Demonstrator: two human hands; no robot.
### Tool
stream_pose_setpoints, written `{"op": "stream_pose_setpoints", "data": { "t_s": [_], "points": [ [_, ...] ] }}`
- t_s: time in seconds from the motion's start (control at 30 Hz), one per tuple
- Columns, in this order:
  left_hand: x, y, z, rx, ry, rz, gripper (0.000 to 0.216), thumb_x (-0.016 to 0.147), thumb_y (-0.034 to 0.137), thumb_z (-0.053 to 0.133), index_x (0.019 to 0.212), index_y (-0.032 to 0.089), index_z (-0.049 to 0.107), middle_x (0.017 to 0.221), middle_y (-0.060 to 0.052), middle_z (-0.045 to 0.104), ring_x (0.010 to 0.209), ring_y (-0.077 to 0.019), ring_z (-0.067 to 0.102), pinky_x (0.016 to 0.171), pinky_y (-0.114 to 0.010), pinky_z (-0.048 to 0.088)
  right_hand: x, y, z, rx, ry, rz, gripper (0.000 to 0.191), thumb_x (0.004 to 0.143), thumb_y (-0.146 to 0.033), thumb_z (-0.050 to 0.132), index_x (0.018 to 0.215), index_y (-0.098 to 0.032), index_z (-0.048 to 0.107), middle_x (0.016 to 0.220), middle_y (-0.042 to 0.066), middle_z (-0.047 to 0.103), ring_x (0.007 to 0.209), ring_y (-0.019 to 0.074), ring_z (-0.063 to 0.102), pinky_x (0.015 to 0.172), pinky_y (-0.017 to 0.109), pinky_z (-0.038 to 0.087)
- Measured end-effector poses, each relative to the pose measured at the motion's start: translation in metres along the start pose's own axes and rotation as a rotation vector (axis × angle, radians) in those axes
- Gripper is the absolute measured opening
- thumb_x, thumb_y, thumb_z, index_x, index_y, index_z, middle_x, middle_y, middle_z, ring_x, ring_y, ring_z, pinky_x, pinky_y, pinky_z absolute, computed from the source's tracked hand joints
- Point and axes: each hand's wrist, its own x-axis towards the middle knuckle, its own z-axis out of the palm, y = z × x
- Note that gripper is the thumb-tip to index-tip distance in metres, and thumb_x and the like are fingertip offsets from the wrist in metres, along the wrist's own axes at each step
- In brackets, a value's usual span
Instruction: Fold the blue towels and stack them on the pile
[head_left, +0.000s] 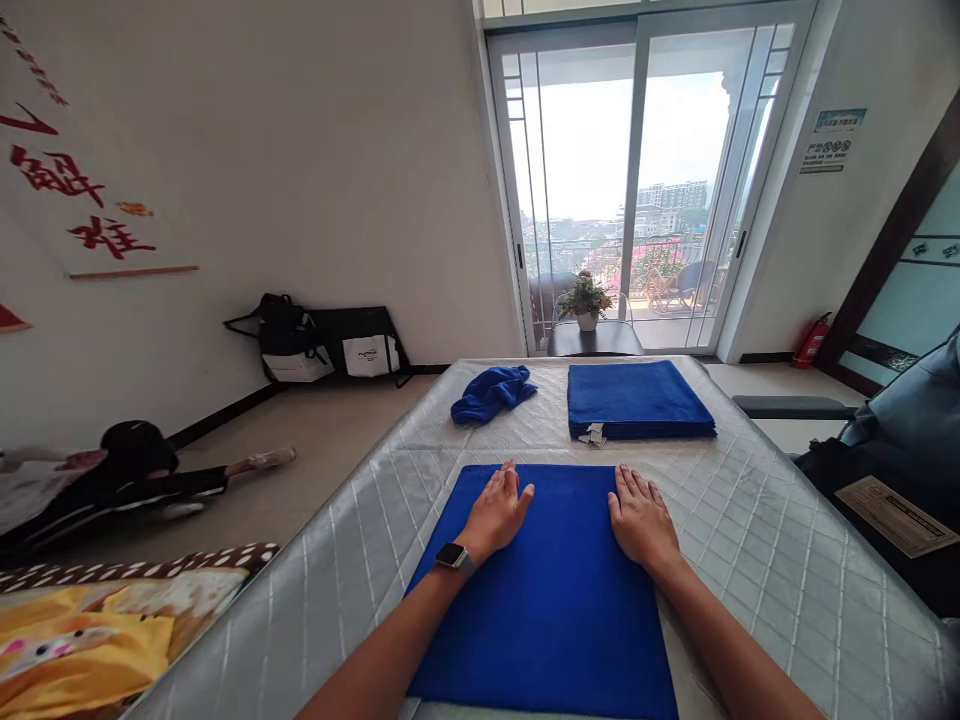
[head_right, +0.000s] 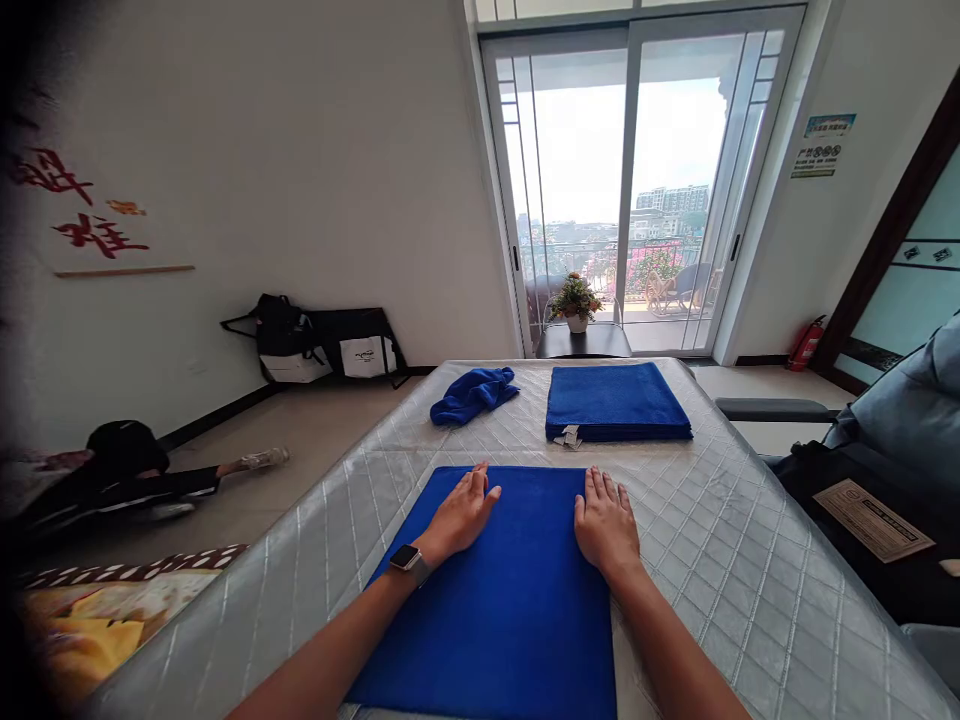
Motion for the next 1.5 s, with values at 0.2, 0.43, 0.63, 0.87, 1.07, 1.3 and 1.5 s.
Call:
{"op": "stream_pose_setpoints", "data": {
  "t_s": [0.2,0.43,0.63,0.87,1.07,1.3,1.5],
  "points": [
    [-0.004,-0.054,-0.016,0.039,0.038,-0.076,0.057,0.098,0.044,0.028,0.142,0.008,0.033,0.157,-0.025,0.034,0.149,-0.0303,0.026,0.119,-0.049,0.024,0.0,0.001,0.003,-0.045,-0.007,-0.005,0.062,0.1,-0.037,0.02,0.157,-0.013,0.021,0.164,0.004,0.021,0.151,0.0181,0.018,0.122,0.041,0.009],
    [-0.003,-0.059,-0.01,0.055,0.04,-0.068,0.066,0.097,0.046,0.03,0.146,0.002,0.028,0.159,-0.026,0.03,0.15,-0.0294,0.024,0.121,-0.044,0.02,0.005,0.002,0.007,-0.111,-0.019,-0.004,0.062,0.1,-0.037,0.019,0.158,-0.015,0.02,0.164,0.003,0.022,0.151,0.0173,0.017,0.122,0.04,0.01],
    [-0.006,-0.056,-0.013,0.048,0.065,-0.05,0.063,0.096,0.043,0.033,0.141,0.0,0.035,0.158,-0.028,0.031,0.15,-0.0314,0.021,0.122,-0.045,0.019,0.001,-0.003,0.005,-0.167,-0.014,0.004,0.06,0.101,-0.035,0.017,0.157,-0.014,0.02,0.164,0.003,0.022,0.15,0.0157,0.019,0.122,0.039,0.011],
    [-0.008,-0.054,-0.016,0.037,0.085,-0.041,0.06,0.095,0.042,0.034,0.141,0.005,0.038,0.157,-0.025,0.035,0.15,-0.0321,0.025,0.12,-0.049,0.023,-0.006,-0.018,-0.01,-0.343,0.038,0.011,0.059,0.1,-0.028,0.026,0.156,-0.011,0.025,0.162,0.01,0.023,0.151,0.0234,0.015,0.122,0.048,0.007],
    [-0.007,-0.055,-0.015,0.049,0.074,-0.047,0.063,0.095,0.041,0.032,0.141,-0.001,0.037,0.157,-0.028,0.033,0.15,-0.0321,0.024,0.12,-0.048,0.022,-0.028,-0.027,-0.016,-0.266,-0.018,0.04,0.059,0.101,-0.032,0.02,0.156,-0.011,0.024,0.163,0.007,0.022,0.151,0.0215,0.015,0.122,0.044,0.009],
    [-0.005,-0.058,-0.011,0.087,0.069,-0.05,0.065,0.096,0.044,0.032,0.142,-0.001,0.039,0.157,-0.026,0.035,0.149,-0.0298,0.026,0.121,-0.044,0.022,-0.039,-0.026,0.0,-0.139,-0.108,0.062,0.066,0.101,-0.044,0.015,0.158,-0.011,0.014,0.165,0.004,0.014,0.152,0.019,0.009,0.122,0.041,0.008],
    [-0.004,-0.058,-0.008,0.114,0.085,-0.044,0.062,0.095,0.041,0.033,0.141,-0.001,0.035,0.156,-0.027,0.035,0.148,-0.0311,0.028,0.119,-0.047,0.026,-0.038,-0.023,-0.003,-0.091,-0.123,0.066,0.067,0.1,-0.045,0.014,0.158,-0.012,0.014,0.165,0.003,0.013,0.152,0.0169,0.01,0.123,0.038,0.005]
  ]
}}
